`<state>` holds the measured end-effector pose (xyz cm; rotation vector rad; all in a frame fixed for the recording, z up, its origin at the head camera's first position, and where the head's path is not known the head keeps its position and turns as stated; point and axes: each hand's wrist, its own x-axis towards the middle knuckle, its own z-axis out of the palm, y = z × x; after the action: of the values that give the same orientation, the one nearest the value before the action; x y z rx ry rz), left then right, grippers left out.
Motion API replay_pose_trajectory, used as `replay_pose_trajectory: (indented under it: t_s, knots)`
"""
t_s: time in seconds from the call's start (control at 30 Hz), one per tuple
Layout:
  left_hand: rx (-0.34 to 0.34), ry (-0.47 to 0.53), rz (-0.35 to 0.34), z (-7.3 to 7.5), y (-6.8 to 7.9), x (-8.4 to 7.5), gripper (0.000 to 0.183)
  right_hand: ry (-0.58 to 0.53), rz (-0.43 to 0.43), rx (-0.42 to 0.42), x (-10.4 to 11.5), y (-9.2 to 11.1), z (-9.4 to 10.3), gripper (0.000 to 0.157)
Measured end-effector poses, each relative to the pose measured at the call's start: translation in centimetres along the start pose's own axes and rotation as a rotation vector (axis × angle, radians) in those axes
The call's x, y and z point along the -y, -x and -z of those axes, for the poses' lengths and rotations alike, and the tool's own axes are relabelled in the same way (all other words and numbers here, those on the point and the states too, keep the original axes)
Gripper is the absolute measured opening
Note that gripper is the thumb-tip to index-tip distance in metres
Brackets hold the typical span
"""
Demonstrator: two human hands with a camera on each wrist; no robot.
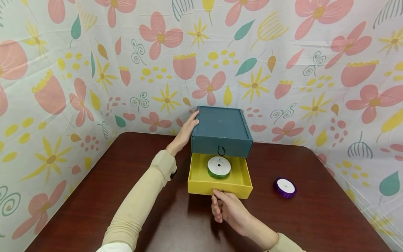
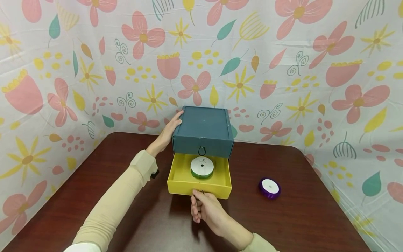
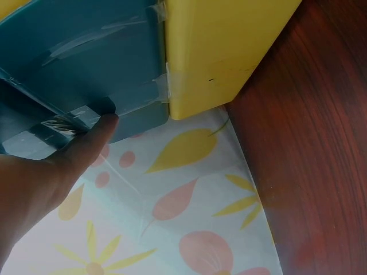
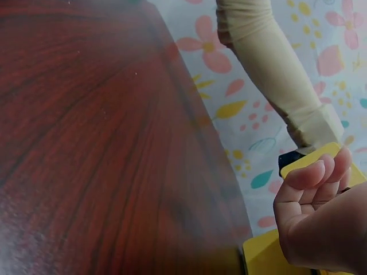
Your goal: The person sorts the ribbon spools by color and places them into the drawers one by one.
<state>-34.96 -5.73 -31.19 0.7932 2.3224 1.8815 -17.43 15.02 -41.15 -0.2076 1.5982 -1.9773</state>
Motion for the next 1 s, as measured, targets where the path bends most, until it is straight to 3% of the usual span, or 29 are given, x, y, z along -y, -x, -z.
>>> replay_pose_trajectory:
  t_s: [0.37,0.6,1.0]
  knots:
    - [-0.004,-0.013,0.006,0.0,0.1,-0.1,0.057,0.002,0.028,-0.014,0.7,-1.1,0.5,0.039]
    - [-0.056,-0.021,-0.028,-0.2,-1.6,3.0,0.059,0.013,0.053,-0.025,1.1,-2.0,1.0,0.039]
    - [-0.051,-0.029,-0.034,0.0,-1.6,3.1,0.059,0.035,0.074,-0.05,1.7,-3.8,2.0,0.039]
